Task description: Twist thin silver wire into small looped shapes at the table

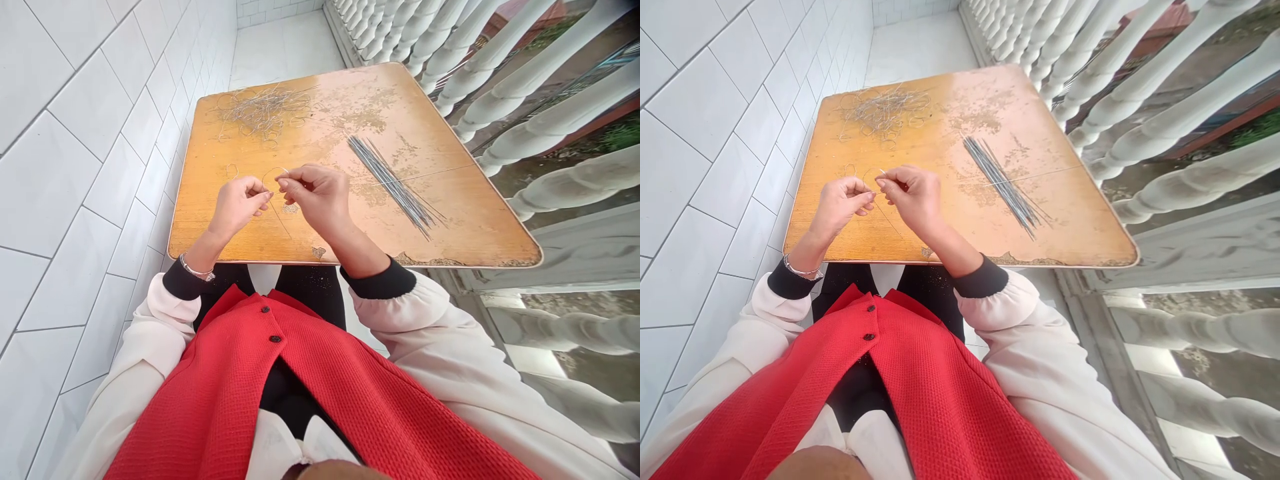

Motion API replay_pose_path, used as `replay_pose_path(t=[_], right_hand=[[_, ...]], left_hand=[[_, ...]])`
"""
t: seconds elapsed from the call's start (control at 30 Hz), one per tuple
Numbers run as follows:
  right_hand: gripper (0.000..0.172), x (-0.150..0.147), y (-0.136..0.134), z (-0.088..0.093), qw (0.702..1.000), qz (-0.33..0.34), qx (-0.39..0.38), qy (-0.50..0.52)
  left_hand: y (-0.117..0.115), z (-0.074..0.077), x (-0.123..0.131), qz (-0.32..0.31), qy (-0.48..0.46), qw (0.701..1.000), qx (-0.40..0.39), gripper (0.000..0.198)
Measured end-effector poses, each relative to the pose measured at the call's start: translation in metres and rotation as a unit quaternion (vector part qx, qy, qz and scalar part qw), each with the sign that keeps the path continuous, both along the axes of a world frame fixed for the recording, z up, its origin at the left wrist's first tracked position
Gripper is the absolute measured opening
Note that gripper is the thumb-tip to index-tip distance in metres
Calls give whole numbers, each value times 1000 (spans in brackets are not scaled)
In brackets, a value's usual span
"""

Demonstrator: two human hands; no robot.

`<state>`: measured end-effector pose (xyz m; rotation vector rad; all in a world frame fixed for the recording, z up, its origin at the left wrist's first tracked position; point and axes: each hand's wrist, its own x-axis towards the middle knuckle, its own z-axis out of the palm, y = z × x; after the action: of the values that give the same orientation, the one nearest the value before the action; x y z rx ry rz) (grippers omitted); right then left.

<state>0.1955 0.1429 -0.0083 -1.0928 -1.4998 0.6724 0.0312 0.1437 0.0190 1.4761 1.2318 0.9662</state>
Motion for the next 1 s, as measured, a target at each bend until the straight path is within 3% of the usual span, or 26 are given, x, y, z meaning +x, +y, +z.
replay_pose_path(t=[0.17,0.3,0.47,0.7,0.87,1.0], right_hand=[[28,12,7,4,993,53,-83,65],[27,9,6,1,998,-5,-60,32],[17,-7,-2,-8,998,-59,-19,5],[10,-8,2,-9,991,-4,-104,89],[12,-7,3,-8,990,-10,-99,105],[17,-10,2,-5,992,-8,-90,92]], left_hand=[[-3,3,-5,-18,-22,1000,0,16],[-5,4,0,-20,-71,997,-18,13],[-5,0,4,21,-128,991,-38,13],[-3,-6,0,19,-89,996,-14,6],[-1,-6,-3,-32,-106,992,-60,17],[-2,-6,-3,-24,-116,991,-60,12]])
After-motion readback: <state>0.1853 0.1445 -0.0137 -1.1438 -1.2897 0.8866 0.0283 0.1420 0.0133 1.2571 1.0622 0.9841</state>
